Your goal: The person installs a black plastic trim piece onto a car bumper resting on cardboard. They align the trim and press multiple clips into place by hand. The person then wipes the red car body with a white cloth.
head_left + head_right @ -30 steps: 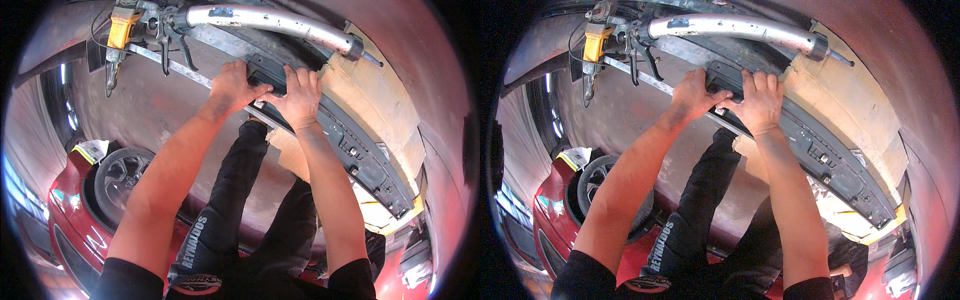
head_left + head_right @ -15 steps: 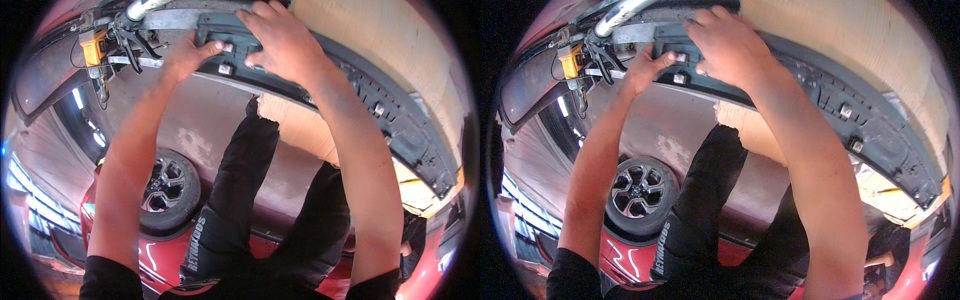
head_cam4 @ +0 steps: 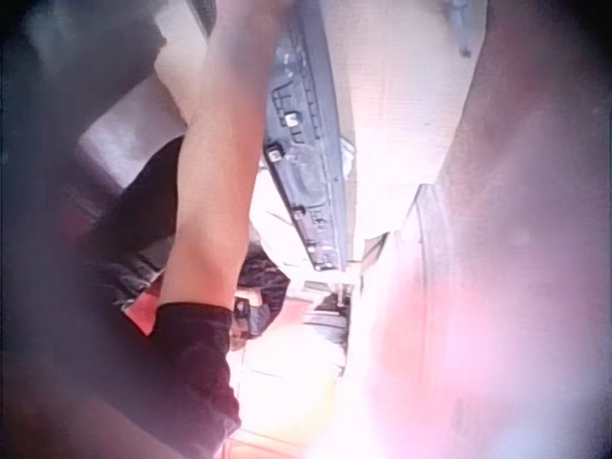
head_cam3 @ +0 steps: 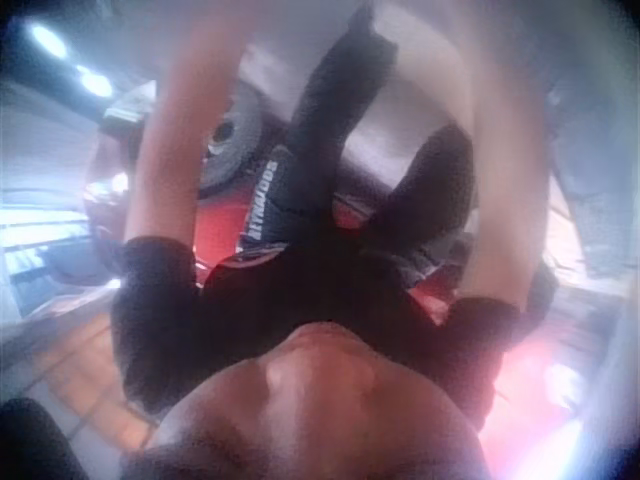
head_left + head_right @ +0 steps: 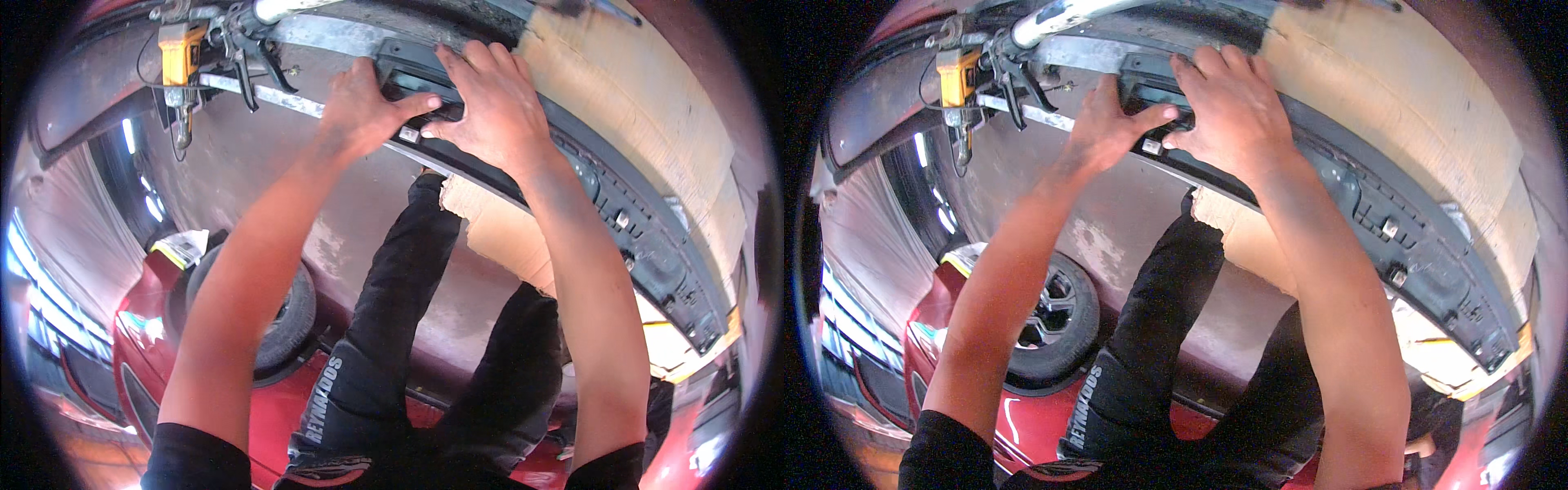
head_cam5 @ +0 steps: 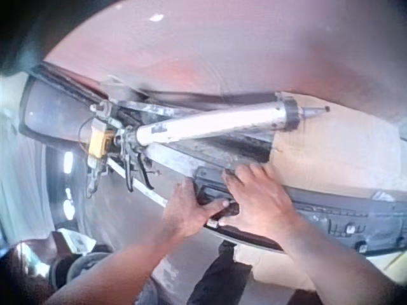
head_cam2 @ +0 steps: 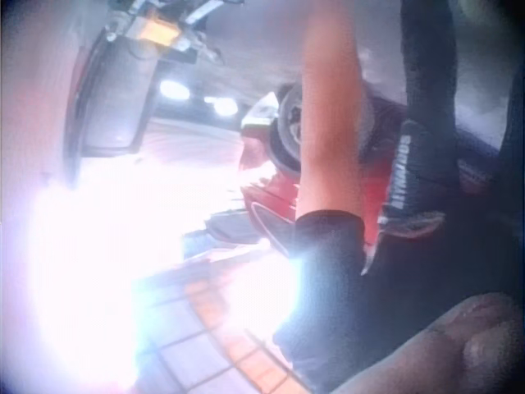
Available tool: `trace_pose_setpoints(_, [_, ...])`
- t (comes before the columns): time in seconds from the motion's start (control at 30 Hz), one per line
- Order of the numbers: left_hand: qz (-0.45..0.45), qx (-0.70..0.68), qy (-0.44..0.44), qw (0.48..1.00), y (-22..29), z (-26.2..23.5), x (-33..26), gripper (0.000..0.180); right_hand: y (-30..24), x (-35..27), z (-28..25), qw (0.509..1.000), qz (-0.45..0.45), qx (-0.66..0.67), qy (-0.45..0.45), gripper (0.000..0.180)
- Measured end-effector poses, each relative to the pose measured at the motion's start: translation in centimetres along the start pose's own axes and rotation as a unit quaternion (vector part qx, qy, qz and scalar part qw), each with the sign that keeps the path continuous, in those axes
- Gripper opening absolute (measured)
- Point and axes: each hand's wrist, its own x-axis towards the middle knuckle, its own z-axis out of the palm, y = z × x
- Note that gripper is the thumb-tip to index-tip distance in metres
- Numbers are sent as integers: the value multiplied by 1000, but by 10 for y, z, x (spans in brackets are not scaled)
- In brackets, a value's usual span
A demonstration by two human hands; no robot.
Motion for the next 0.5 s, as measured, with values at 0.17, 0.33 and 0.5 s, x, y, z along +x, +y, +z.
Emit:
trace_pose_setpoints(0.17, [11,28,18,999,6,2,-4,90,8,49,-8,982,-160,-74,-61,98])
trace_pose_setpoints(0.33, [41,14,27,999,-12,10,5,85,3,103,-9,917,-381,-34,-116,88])
trace_pose_setpoints(0.5, [55,-10,61,997,-14,15,5,80,6,124,0,866,-482,-18,-133,69])
